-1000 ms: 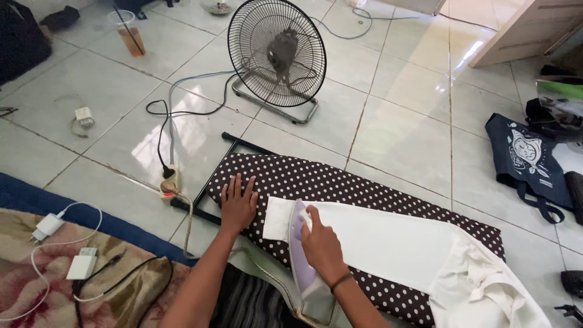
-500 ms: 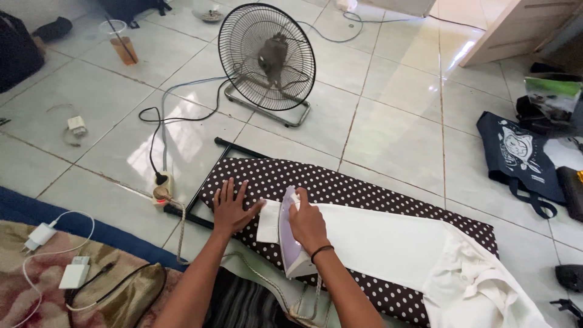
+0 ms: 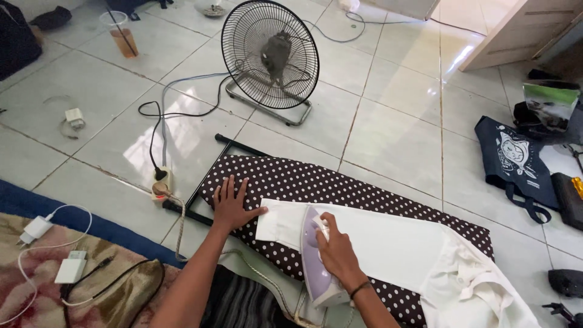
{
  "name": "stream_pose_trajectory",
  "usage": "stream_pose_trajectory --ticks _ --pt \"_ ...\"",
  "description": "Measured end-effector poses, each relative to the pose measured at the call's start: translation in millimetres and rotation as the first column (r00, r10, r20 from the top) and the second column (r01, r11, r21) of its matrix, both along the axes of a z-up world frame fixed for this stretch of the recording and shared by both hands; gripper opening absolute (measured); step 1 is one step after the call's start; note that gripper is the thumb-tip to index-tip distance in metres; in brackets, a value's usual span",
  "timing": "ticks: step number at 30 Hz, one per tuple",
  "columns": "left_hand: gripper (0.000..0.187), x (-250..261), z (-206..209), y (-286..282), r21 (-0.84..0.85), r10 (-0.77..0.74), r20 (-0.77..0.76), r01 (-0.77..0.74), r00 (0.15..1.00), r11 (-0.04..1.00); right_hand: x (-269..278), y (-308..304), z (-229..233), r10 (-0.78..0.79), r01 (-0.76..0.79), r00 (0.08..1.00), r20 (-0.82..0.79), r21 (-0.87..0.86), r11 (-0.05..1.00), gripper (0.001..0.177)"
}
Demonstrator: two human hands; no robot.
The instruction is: Ironing a white long-sleeved shirt on an ironing board on the floor.
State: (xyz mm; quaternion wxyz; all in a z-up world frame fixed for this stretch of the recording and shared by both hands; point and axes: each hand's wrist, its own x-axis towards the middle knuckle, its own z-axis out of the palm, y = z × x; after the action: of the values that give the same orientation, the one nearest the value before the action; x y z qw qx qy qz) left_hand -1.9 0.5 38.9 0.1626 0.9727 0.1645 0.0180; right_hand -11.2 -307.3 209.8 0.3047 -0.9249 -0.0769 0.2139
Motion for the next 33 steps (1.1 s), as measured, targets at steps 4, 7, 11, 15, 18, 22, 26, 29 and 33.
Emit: stream_pose_trajectory --ticks 4,7,11,15,18,22,26,29,33 --pt "0.121 0 -1 -1 0.031 0.012 -0.005 -0.012 1.0 0.999 8 27 -16 0.043 -0.043 0.999 -0.004 0.038 0.998 0.041" --pt "0.095 1 -15 0 -0.045 0.03 0.141 -0.024 0.99 0.999 11 54 -36 0.026 -0.026 1.0 0.004 0.157 0.987 0.042" --pt "0.091 3 -22 -1 0.009 0.037 0.142 -0.039 0.989 0.999 19 72 -49 0.048 -0.112 0.94 0.338 0.17 0.979 0.044" --pt "0.095 5 -25 3 0.058 0.033 0.145 -0.042 0.989 0.997 14 74 -32 0.042 -0.031 0.959 0.281 -0.042 0.999 0.054" --pt "0.096 9 -29 7 -0.008 0.04 0.146 -0.04 0.988 0.999 5 61 -23 0.029 -0.011 0.915 0.402 -0.049 0.999 0.049" --pt "0.091 8 10 -35 -0.086 0.231 0.044 -0.227 0.972 0.97 -5 31 -9 0.001 0.019 0.976 0.218 -0.09 0.996 0.049" --pt "0.1 21 -17 -54 0.008 0.334 0.084 -0.335 0.939 0.942 1 -18 -38 0.031 0.011 0.925 0.379 -0.108 0.994 0.048" --pt "0.1 19 -36 -54 0.082 0.279 0.25 -0.307 0.927 0.948 4 -47 -34 0.054 -0.015 0.951 0.306 -0.128 0.992 0.046" --pt "0.096 16 -38 -55 0.081 0.247 0.354 -0.292 0.902 0.953 8 -55 10 -0.115 0.121 0.992 0.06 -0.098 0.988 0.044"
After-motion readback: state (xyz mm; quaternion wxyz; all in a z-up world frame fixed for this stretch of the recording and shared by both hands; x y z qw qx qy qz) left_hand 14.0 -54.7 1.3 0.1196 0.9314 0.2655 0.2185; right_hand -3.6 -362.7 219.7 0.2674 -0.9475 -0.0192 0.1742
